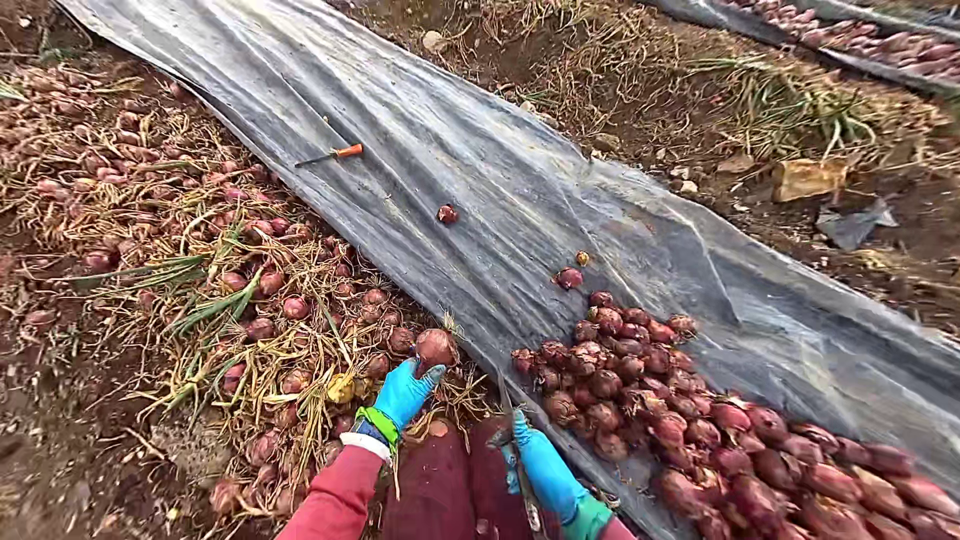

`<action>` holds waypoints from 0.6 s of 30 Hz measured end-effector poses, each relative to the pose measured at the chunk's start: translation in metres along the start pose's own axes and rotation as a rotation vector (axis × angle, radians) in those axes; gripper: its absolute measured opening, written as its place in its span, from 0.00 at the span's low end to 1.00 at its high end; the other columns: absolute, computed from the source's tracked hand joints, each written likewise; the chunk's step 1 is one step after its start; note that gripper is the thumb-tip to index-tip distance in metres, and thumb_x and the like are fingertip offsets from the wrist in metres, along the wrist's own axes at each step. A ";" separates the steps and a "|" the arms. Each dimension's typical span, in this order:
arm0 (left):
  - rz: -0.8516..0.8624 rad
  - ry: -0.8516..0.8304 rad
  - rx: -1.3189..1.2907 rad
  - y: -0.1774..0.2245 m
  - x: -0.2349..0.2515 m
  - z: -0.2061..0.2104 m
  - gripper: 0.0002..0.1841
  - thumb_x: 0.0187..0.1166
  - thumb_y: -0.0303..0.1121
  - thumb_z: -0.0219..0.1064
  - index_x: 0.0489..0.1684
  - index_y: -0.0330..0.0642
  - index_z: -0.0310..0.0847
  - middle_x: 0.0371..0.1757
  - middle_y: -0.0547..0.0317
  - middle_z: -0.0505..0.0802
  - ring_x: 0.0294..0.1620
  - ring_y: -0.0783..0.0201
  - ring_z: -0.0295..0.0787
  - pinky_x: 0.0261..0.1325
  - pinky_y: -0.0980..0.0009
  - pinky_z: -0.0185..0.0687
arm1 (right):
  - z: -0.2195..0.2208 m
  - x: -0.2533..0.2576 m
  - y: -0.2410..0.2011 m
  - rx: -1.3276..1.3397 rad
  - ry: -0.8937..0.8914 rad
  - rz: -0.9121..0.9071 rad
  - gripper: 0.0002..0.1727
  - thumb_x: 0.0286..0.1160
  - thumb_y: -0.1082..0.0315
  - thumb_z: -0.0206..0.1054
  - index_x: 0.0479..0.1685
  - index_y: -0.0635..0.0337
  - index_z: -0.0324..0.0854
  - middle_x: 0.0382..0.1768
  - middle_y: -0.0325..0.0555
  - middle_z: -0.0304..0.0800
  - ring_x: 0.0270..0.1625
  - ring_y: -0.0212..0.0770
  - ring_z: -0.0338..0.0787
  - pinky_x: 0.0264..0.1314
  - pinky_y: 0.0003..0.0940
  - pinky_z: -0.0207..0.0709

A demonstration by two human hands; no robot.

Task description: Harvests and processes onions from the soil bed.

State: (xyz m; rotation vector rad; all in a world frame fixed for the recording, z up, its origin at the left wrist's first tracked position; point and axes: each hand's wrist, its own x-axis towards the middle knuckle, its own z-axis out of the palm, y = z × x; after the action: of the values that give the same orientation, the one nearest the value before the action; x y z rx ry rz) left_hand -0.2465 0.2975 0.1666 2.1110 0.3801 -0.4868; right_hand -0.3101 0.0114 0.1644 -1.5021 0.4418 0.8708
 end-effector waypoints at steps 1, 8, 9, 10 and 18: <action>0.055 0.011 0.033 0.006 -0.034 -0.006 0.34 0.77 0.68 0.64 0.59 0.44 0.88 0.47 0.51 0.95 0.52 0.55 0.94 0.63 0.46 0.87 | 0.010 -0.007 0.005 -0.016 -0.114 -0.051 0.48 0.84 0.26 0.31 0.49 0.60 0.84 0.19 0.45 0.79 0.16 0.44 0.81 0.21 0.45 0.84; 0.239 -0.388 0.021 0.032 -0.195 -0.011 0.34 0.80 0.70 0.57 0.29 0.44 0.87 0.27 0.64 0.92 0.31 0.71 0.88 0.42 0.62 0.85 | 0.038 -0.071 0.002 -0.090 -0.321 -0.623 0.51 0.68 0.14 0.37 0.44 0.54 0.83 0.21 0.42 0.85 0.16 0.39 0.82 0.17 0.37 0.81; 0.232 -0.397 0.057 0.034 -0.199 -0.014 0.34 0.80 0.69 0.59 0.28 0.44 0.87 0.26 0.65 0.91 0.30 0.70 0.86 0.40 0.62 0.84 | 0.037 -0.076 0.000 -0.148 -0.303 -0.623 0.50 0.73 0.17 0.33 0.42 0.54 0.84 0.20 0.42 0.84 0.16 0.38 0.81 0.18 0.37 0.81; 0.216 -0.361 0.140 0.036 -0.201 -0.018 0.33 0.78 0.69 0.63 0.28 0.44 0.87 0.25 0.64 0.89 0.29 0.68 0.86 0.40 0.60 0.84 | 0.035 -0.078 -0.002 -0.213 -0.286 -0.574 0.48 0.79 0.21 0.32 0.36 0.53 0.85 0.17 0.42 0.82 0.14 0.39 0.80 0.17 0.38 0.79; 0.226 0.172 0.100 0.059 -0.164 0.006 0.19 0.77 0.57 0.74 0.34 0.50 0.93 0.28 0.66 0.93 0.31 0.69 0.90 0.41 0.60 0.89 | -0.011 -0.044 0.026 -0.316 -0.324 -0.323 0.52 0.76 0.19 0.29 0.41 0.57 0.85 0.15 0.45 0.80 0.14 0.43 0.80 0.17 0.42 0.81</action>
State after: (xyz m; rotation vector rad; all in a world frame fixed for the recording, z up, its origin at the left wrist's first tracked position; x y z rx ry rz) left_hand -0.3647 0.2471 0.2839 2.2668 0.2136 -0.1963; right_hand -0.3545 -0.0129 0.1784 -1.6219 -0.1823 0.9317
